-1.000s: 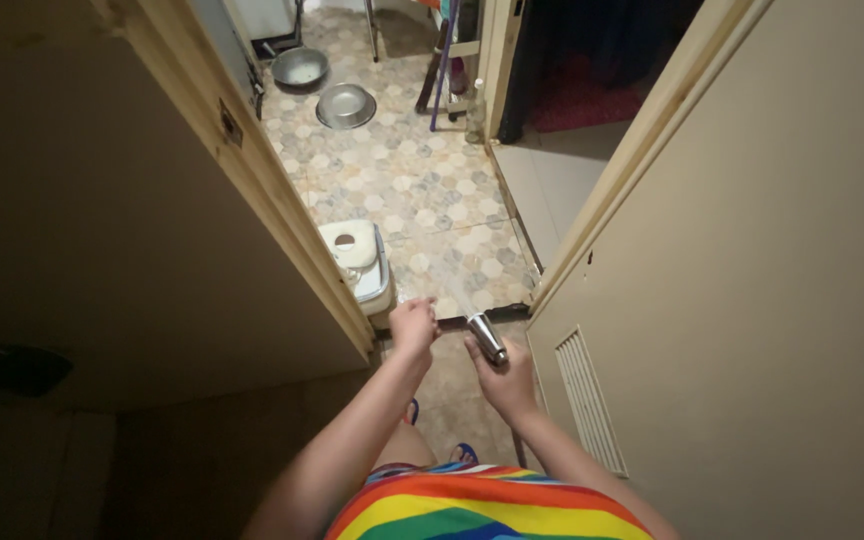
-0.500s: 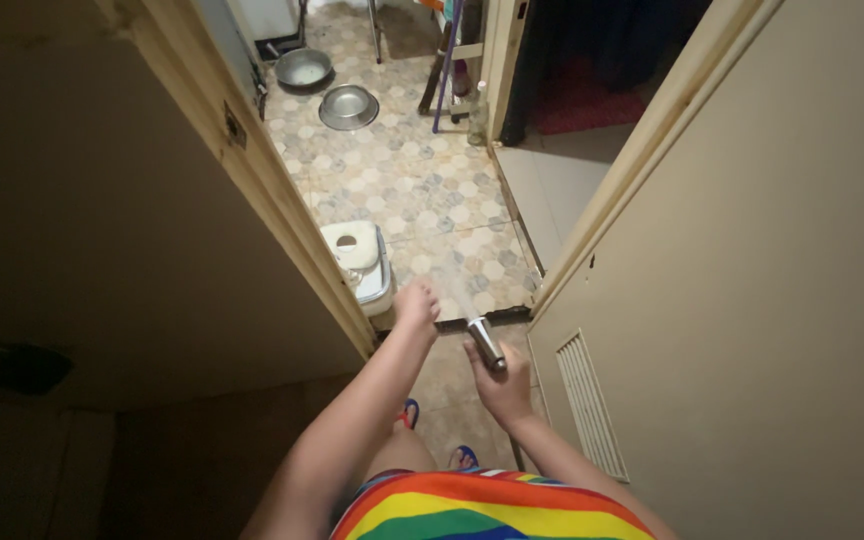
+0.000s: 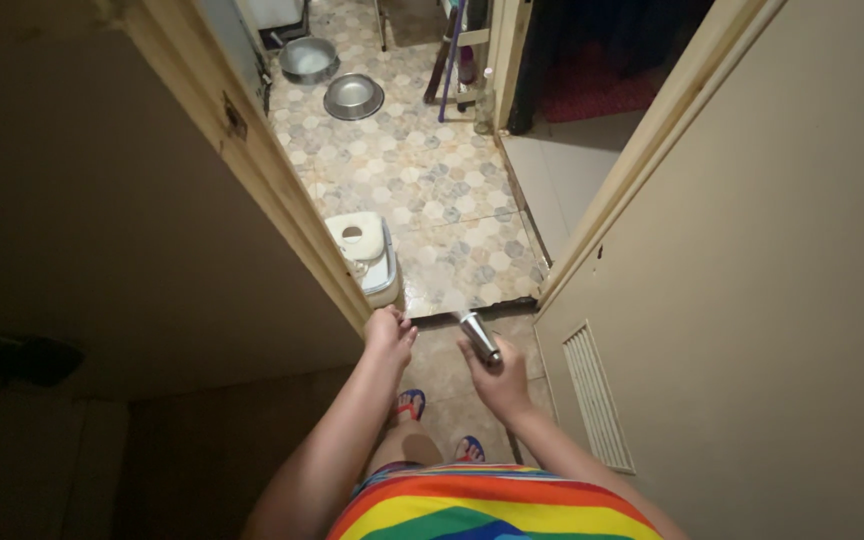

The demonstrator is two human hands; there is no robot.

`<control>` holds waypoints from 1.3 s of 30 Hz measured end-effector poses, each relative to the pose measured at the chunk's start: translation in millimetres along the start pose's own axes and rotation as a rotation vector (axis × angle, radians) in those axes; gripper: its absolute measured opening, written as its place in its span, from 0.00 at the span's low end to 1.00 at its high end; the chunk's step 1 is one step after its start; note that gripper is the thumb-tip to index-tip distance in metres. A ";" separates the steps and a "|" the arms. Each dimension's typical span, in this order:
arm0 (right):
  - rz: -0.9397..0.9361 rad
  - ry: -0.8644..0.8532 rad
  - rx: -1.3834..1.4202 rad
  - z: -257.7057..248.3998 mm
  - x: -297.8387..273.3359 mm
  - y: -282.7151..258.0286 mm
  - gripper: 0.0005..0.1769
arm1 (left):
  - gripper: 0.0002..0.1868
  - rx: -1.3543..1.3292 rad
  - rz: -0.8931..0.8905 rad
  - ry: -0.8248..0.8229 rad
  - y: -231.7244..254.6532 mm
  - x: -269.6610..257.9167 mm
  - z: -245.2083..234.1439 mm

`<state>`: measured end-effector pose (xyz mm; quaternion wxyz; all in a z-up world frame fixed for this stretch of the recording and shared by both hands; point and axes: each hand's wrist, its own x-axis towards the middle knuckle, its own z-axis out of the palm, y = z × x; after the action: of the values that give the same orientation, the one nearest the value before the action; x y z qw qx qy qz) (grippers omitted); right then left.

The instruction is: The person enters a bathroom and uses a bidet sprayer to fill a blue scoop with water, which they then pour into a light blue bucket. After filling the bucket further with the sprayer, they carry it out of the room.

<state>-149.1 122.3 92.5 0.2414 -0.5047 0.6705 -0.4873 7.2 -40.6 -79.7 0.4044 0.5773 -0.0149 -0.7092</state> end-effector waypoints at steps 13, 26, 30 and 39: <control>0.191 0.067 -0.089 2.7 1.3 23.1 0.23 | 0.26 -0.006 -0.052 -0.005 7.0 -27.7 13.5; 0.126 0.214 -0.040 -1.1 0.4 20.7 0.26 | 0.26 -0.037 -0.037 -0.061 12.2 -38.2 9.7; -0.191 0.174 -0.074 -0.5 -2.8 20.2 0.26 | 0.26 -0.033 -0.049 -0.087 5.4 -33.3 11.8; -0.039 0.271 -0.076 -2.2 0.0 27.2 0.24 | 0.28 -0.052 -0.046 -0.076 5.5 -32.9 19.5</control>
<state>-162.9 123.6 68.9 0.1197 -0.4560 0.7050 -0.5298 -5.7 -33.6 -43.9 0.4022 0.5393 0.0014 -0.7399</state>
